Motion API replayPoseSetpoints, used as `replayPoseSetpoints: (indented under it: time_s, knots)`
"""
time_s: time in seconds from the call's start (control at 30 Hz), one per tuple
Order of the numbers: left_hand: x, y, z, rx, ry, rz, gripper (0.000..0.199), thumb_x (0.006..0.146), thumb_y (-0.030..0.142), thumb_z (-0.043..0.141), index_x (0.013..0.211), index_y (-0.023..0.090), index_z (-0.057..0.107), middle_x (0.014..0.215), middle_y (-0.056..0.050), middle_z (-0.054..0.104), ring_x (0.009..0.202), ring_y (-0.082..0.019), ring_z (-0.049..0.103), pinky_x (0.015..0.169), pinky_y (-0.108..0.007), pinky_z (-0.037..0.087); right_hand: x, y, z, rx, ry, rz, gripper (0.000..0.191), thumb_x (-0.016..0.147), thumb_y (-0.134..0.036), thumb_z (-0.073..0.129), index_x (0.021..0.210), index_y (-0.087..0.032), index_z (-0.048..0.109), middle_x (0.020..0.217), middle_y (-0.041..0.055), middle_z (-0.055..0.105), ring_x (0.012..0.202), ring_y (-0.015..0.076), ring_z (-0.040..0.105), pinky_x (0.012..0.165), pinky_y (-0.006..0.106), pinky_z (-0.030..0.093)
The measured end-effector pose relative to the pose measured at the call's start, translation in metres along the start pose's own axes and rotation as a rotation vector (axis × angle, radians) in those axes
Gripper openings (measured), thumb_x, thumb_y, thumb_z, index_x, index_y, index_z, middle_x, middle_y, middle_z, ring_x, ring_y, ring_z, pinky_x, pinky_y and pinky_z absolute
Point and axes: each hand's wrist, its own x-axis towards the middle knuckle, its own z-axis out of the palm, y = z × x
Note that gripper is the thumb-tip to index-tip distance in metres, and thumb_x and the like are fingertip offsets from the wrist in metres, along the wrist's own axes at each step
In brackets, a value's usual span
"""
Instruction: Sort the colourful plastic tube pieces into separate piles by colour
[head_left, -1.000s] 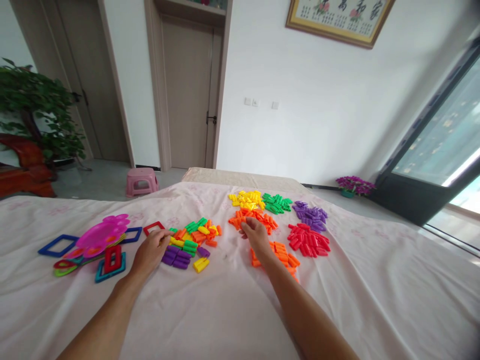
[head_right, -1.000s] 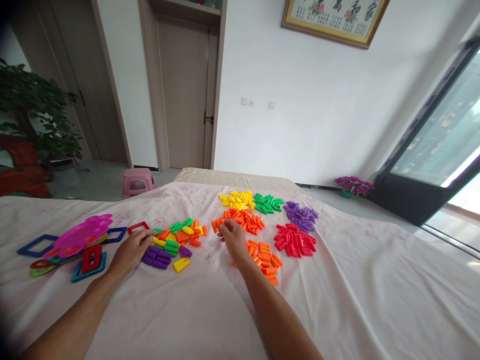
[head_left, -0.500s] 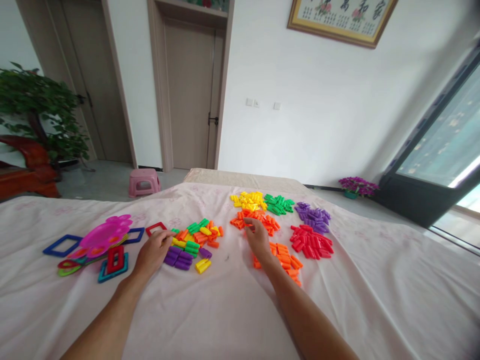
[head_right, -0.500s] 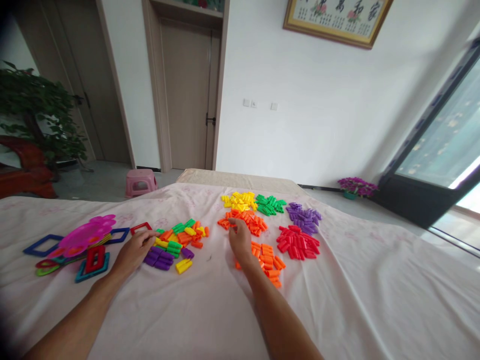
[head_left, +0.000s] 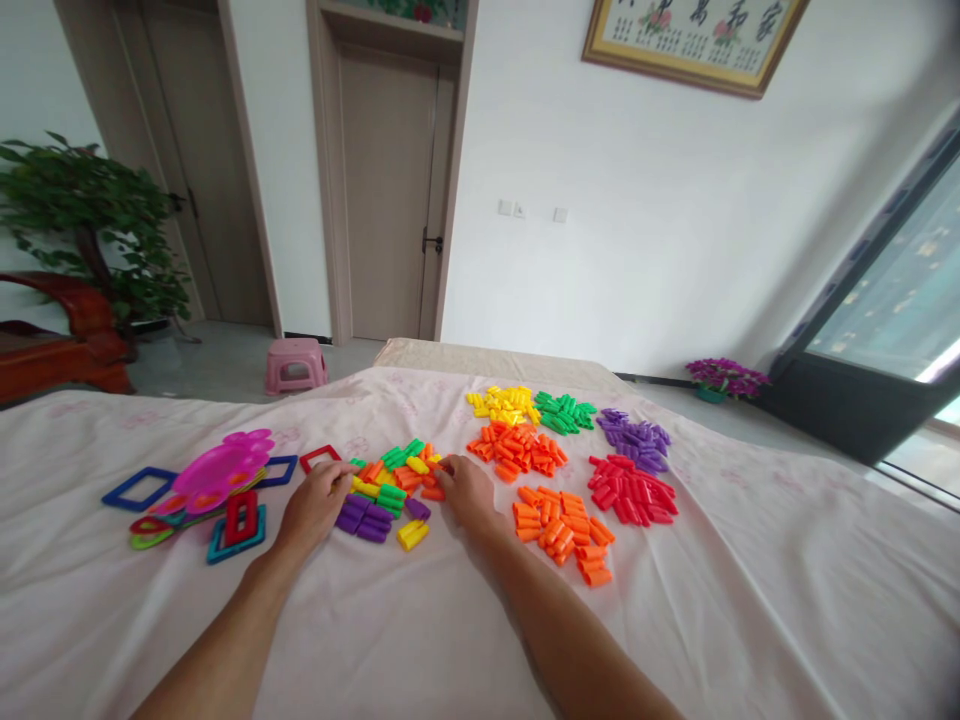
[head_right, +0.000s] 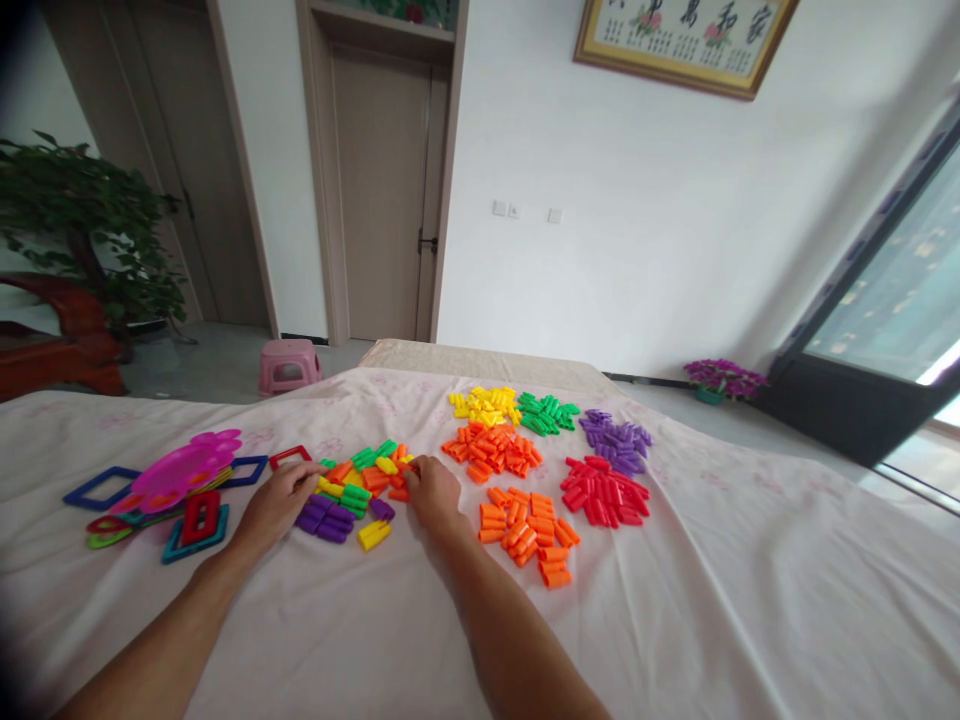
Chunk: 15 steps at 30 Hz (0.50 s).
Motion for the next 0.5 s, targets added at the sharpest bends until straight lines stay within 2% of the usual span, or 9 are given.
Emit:
replayPoseSetpoints:
  time_s: [0.13, 0.27, 0.37, 0.5]
  knots:
    - [-0.001, 0.003, -0.001, 0.004, 0.005, -0.004, 0.037, 0.088, 0.038, 0.044, 0.104, 0.022, 0.073, 0.114, -0.006, 0.070, 0.109, -0.021, 0.064, 0.096, -0.031, 0.048, 0.001, 0.014, 0.005, 0.158, 0.139, -0.080, 0.020, 0.090, -0.026, 0.057, 0.102, -0.024, 0.072, 0.099, 0.0038, 0.072, 0.090, 0.0175, 0.065, 0.078, 0.027, 0.045]
    - [-0.002, 0.006, -0.003, 0.012, 0.006, -0.007, 0.037, 0.087, 0.039, 0.045, 0.102, 0.022, 0.074, 0.112, -0.005, 0.071, 0.107, -0.021, 0.064, 0.094, -0.030, 0.049, 0.006, 0.025, 0.000, 0.317, 0.192, -0.104, 0.018, 0.087, -0.028, 0.060, 0.096, -0.021, 0.073, 0.092, 0.0045, 0.072, 0.084, 0.0180, 0.065, 0.076, 0.028, 0.049]
    - [-0.001, 0.004, -0.003, 0.010, 0.003, -0.005, 0.036, 0.087, 0.039, 0.045, 0.101, 0.023, 0.074, 0.111, -0.004, 0.072, 0.104, -0.021, 0.065, 0.091, -0.029, 0.050, 0.013, 0.032, -0.013, 0.379, 0.233, -0.039, 0.023, 0.085, -0.036, 0.061, 0.095, -0.018, 0.073, 0.088, 0.0052, 0.072, 0.076, 0.0185, 0.065, 0.071, 0.029, 0.050]
    - [-0.001, 0.002, -0.003, 0.014, -0.005, -0.010, 0.038, 0.087, 0.039, 0.044, 0.103, 0.022, 0.074, 0.110, -0.005, 0.071, 0.102, -0.021, 0.066, 0.087, -0.029, 0.050, 0.025, 0.048, -0.042, 0.401, 0.381, 0.065, 0.035, 0.083, -0.046, 0.059, 0.097, -0.017, 0.073, 0.091, 0.0072, 0.074, 0.079, 0.0205, 0.067, 0.073, 0.031, 0.050]
